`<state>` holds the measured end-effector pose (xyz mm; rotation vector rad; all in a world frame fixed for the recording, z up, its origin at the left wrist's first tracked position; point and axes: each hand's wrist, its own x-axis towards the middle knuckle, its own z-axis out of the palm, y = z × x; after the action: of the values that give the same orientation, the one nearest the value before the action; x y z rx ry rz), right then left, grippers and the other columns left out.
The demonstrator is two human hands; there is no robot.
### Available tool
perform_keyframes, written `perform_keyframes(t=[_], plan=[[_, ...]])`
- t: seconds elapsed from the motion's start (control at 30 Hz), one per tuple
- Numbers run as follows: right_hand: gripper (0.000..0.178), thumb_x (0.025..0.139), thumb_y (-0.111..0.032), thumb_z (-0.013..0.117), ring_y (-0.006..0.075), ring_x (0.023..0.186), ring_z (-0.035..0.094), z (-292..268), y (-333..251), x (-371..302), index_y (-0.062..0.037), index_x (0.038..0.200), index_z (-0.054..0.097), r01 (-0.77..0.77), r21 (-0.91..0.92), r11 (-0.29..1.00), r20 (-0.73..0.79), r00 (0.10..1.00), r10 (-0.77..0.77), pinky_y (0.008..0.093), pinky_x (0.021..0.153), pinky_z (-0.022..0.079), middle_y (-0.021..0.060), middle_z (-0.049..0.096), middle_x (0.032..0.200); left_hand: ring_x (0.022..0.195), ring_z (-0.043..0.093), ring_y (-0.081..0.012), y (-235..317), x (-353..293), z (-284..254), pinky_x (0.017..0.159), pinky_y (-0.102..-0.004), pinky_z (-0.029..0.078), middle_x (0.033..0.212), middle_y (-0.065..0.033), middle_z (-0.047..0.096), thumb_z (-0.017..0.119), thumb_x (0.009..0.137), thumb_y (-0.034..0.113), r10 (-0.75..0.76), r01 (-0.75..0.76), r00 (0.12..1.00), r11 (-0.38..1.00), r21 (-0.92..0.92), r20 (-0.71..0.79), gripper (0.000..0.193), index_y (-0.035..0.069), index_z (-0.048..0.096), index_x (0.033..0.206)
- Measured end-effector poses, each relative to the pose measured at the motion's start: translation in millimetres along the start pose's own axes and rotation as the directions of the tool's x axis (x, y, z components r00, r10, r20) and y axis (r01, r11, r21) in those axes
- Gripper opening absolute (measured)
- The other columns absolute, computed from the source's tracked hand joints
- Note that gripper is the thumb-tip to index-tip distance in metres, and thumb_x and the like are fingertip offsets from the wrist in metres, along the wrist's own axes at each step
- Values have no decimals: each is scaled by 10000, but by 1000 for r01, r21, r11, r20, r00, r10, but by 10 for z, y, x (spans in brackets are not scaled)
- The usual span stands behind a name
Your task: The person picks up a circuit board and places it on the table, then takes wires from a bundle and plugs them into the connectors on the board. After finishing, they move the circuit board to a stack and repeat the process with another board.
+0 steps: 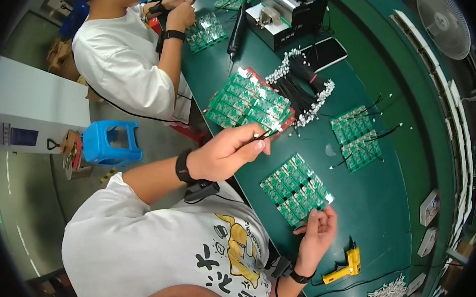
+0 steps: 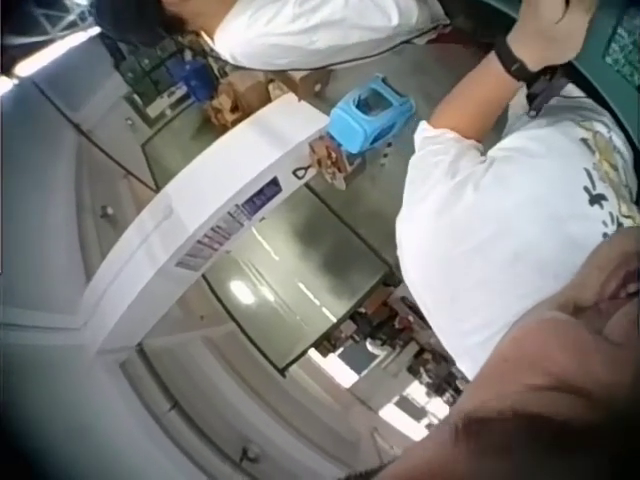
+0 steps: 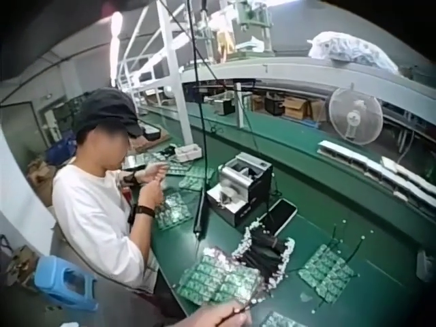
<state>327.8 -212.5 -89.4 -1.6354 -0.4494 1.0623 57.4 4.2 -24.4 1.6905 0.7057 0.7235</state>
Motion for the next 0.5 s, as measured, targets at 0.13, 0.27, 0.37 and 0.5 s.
perform_keyframes(t=[0.13,0.27,0.37,0.5], plan=[[373,1183,-146,737,108,851,712,137,-346,79,43,1499,676,0,-138,990,155,988,21,278,681,611,45,733,1117,699,497,-65,57,-191,245,652,-285,419,831,26,566,524,1287,233,-274,260,961,872,-414,26,248,39,676,1262],[314,1157,-94,763,86,956,716,320,-613,19,32,1443,729,173,-372,912,51,985,-166,248,756,600,49,747,1151,664,417,-31,-23,-192,150,630,-249,357,770,61,490,495,1300,233,-356,354,928,744,-567,113,278,32,680,1250],[291,1139,-60,778,76,989,712,441,-778,53,21,1418,751,299,-382,875,85,954,-289,234,794,592,49,755,1167,645,386,-23,-57,-131,169,614,-238,331,749,75,455,485,1303,227,-320,349,935,760,-548,152,286,29,681,1235],[267,1119,-25,794,70,1007,713,754,-989,13,11,1383,770,380,-144,914,248,908,-338,234,844,590,44,765,1187,627,378,-24,-64,-171,240,591,-246,321,731,71,454,483,1304,228,-240,303,952,837,-455,192,288,27,667,1213]])
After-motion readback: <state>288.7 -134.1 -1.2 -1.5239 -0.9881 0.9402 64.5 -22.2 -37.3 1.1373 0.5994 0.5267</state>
